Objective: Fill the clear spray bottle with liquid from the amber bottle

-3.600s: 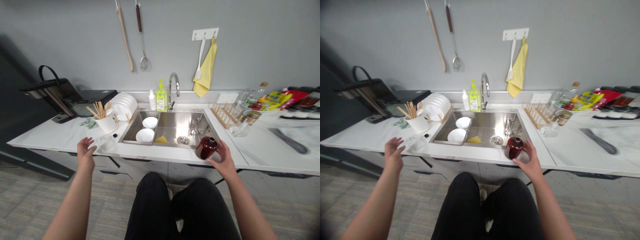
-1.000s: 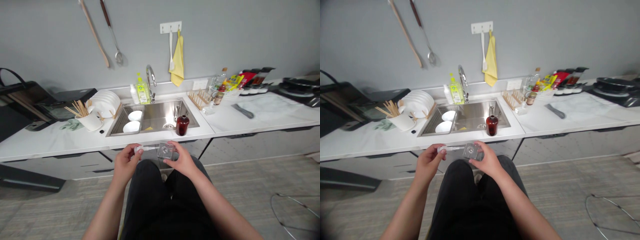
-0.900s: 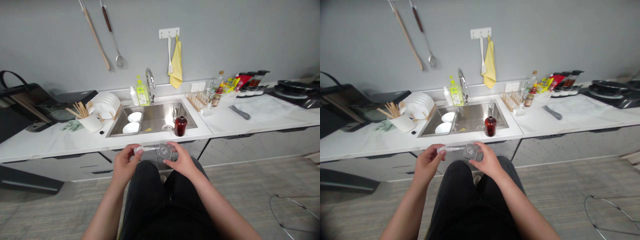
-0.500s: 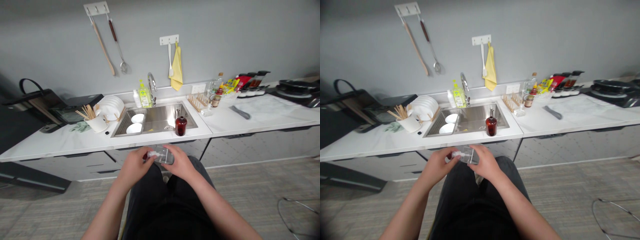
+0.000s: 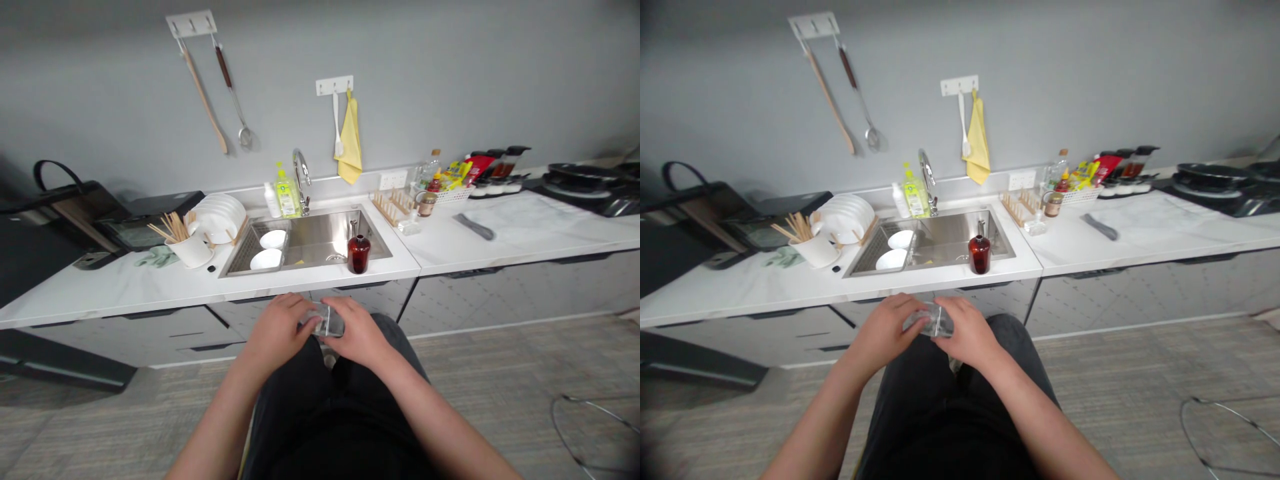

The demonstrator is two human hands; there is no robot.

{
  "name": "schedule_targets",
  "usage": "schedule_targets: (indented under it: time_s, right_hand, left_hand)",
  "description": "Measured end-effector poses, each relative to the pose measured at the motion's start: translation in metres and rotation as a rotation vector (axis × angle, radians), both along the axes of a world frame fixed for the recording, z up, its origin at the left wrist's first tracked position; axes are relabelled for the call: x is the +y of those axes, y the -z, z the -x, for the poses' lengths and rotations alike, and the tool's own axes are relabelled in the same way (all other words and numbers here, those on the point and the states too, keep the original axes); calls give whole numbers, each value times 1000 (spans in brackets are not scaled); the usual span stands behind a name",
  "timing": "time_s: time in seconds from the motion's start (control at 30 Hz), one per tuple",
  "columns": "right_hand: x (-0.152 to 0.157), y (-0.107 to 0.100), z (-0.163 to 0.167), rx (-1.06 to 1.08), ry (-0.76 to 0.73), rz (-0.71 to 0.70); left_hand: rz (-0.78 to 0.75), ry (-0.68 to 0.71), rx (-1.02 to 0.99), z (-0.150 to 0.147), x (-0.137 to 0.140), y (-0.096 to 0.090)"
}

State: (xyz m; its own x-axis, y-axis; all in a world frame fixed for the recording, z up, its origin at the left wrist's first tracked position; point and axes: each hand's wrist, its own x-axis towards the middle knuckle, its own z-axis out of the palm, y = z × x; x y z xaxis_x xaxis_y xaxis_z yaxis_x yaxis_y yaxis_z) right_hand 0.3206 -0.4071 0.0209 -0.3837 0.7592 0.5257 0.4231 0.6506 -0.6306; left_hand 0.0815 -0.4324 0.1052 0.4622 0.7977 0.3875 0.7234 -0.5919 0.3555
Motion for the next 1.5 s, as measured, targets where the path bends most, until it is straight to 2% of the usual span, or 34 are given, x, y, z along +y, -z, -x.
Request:
schedule_targets:
  time_s: [0.07, 0.13, 0.2, 0.3, 0.37, 0.47, 0.57, 0.63, 0.73, 0.83, 0.93, 1.03, 1.1, 1.2, 1.27, 1.4, 1.5]
  right_hand:
    - [0, -3, 1, -16, -6, -3]
    - [-1, -4, 1, -11, -6, 2]
    - [0, -3, 1, 6, 2, 3]
    - [1, 0, 1, 17, 19, 9]
    - [2, 3, 1, 18, 43, 17]
    - [4, 5, 2, 18, 82, 33]
    - [3, 4, 2, 27, 83, 47]
    - [2, 3, 1, 32, 73, 52]
    - [1, 3, -1, 26, 64, 49]
    - [2, 5, -1, 30, 69, 37]
    - [1, 7, -1, 37, 68, 31]
    - [0, 6, 1, 23, 61, 27]
    - [-1, 5, 2, -3, 53, 24]
    - [0, 5, 3, -26, 50, 18]
    - [1, 6, 3, -17, 52, 17]
    - [0, 8, 3, -7, 61, 33]
    - [0, 8, 4, -17, 72, 57]
  left_hand:
    - [-17, 111, 4, 0, -1, 0]
    - [-50, 133, -31, 0, -3, 2]
    - [-67, 26, -74, 1, -4, 7]
    - [4, -163, -95, 1, -3, 14]
    - [47, -135, -64, -2, -2, 16]
    - [4, -6, -27, -8, -2, 16]
    - [-42, -100, -14, -11, 0, 16]
    - [-16, -151, 3, -11, 3, 16]
    - [38, -18, 5, -10, 4, 16]
    - [-11, 85, -52, -9, 1, 17]
    - [-32, -70, -140, -7, 1, 21]
    - [63, -220, -170, -6, 3, 25]
    - [115, -150, -165, -7, 2, 26]
    - [94, -6, -184, -10, -2, 23]
    - [80, -26, -188, -10, -5, 22]
    - [125, -156, -142, -9, -3, 25]
    - [137, -110, -110, -8, 0, 28]
